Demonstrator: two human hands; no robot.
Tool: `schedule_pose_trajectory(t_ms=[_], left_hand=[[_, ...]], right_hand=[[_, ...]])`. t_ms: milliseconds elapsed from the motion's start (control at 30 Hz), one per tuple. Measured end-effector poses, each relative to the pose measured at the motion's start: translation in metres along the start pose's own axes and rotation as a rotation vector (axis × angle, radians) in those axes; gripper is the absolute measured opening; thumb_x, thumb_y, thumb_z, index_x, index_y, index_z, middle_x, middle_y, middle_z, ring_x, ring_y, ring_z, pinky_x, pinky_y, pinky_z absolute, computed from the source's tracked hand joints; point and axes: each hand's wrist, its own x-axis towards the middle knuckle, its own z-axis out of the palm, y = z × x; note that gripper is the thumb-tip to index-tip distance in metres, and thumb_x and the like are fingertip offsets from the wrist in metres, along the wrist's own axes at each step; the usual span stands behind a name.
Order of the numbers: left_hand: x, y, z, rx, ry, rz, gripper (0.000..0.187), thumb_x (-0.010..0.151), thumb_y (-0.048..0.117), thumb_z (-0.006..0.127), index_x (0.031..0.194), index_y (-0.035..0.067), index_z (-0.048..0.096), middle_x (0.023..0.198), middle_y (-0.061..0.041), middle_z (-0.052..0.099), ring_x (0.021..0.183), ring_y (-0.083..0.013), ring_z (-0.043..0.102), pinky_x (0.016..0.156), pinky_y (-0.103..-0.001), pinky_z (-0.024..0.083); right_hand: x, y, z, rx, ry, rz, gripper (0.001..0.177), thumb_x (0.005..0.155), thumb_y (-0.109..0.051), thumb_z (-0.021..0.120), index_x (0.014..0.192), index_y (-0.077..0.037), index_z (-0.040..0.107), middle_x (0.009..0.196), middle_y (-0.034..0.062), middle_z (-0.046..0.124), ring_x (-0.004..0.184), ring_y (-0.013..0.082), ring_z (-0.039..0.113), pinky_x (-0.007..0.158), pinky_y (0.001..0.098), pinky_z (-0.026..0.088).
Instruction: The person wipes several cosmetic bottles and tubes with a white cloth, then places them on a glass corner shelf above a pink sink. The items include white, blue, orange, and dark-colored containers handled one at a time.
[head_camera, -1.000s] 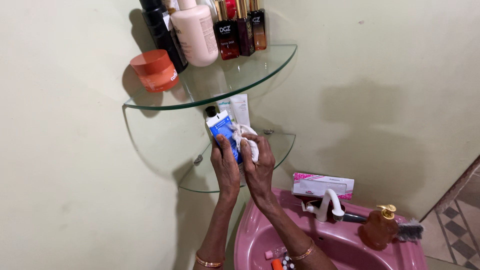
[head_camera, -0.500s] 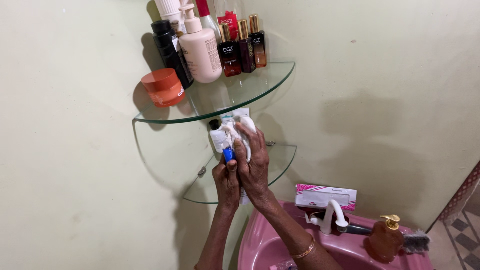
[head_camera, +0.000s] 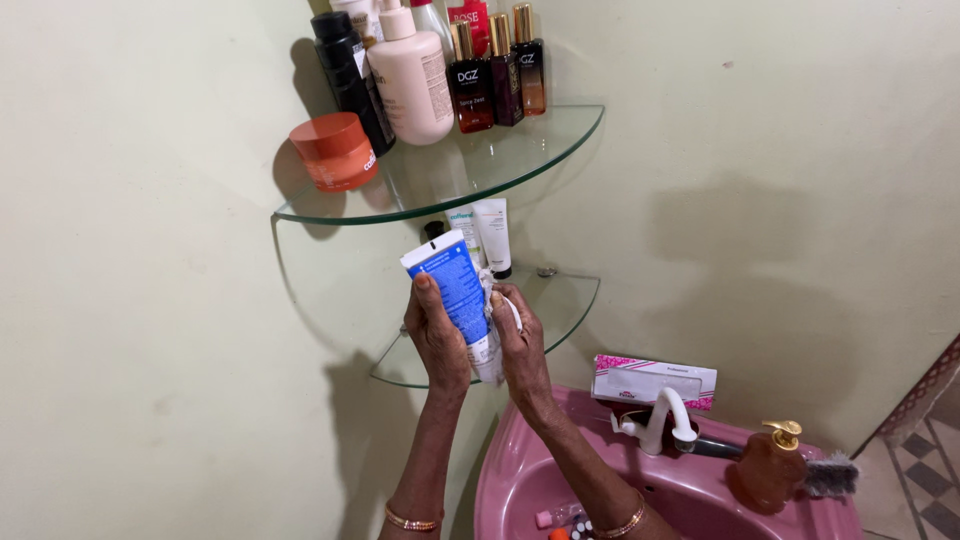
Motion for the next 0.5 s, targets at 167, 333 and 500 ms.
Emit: schedule_pose_trajectory(t_ms=[167, 333, 500], left_hand=[[0.004, 0.015, 0.013, -0.181, 0.028, 0.015, 0.07, 0.109, 0.058, 0.039, 0.115, -0.005, 0.068, 0.099, -0.012, 0.076, 0.078, -0.0151, 0.067, 0.07, -0.028, 0.057], [0.002, 0.028, 0.026, -0.215, -0.024, 0.018, 0.068, 0.103, 0.062, 0.035, 0.131, 0.002, 0.054, 0.111, -0.013, 0.073, 0.092, -0.0214, 0.072, 0.079, -0.033, 0.06], [0.026, 0.029, -0.017, -0.527, -0.515, -0.186, 0.058, 0.095, 0.051, 0.06, 0.136, 0.01, 0.055, 0.113, -0.009, 0.074, 0.101, -0.0226, 0.071, 0.094, -0.037, 0.059]], right_hand=[[-0.022, 0.006, -0.002, 0.101, 0.087, 0.076, 0.045, 0.101, -0.039, 0.053, 0.122, 0.0, 0.061, 0.097, 0.0075, 0.068, 0.088, 0.0117, 0.064, 0.08, 0.0311, 0.054], [-0.029, 0.011, 0.007, 0.346, 0.2, 0.08, 0.05, 0.101, -0.037, 0.062, 0.128, 0.004, 0.056, 0.102, 0.0091, 0.066, 0.085, 0.0099, 0.064, 0.073, 0.026, 0.054], [0.004, 0.011, -0.019, 0.777, -0.116, 0.522, 0.048, 0.101, -0.043, 0.061, 0.125, -0.001, 0.059, 0.094, 0.0167, 0.068, 0.061, 0.0135, 0.066, 0.049, 0.0185, 0.051]])
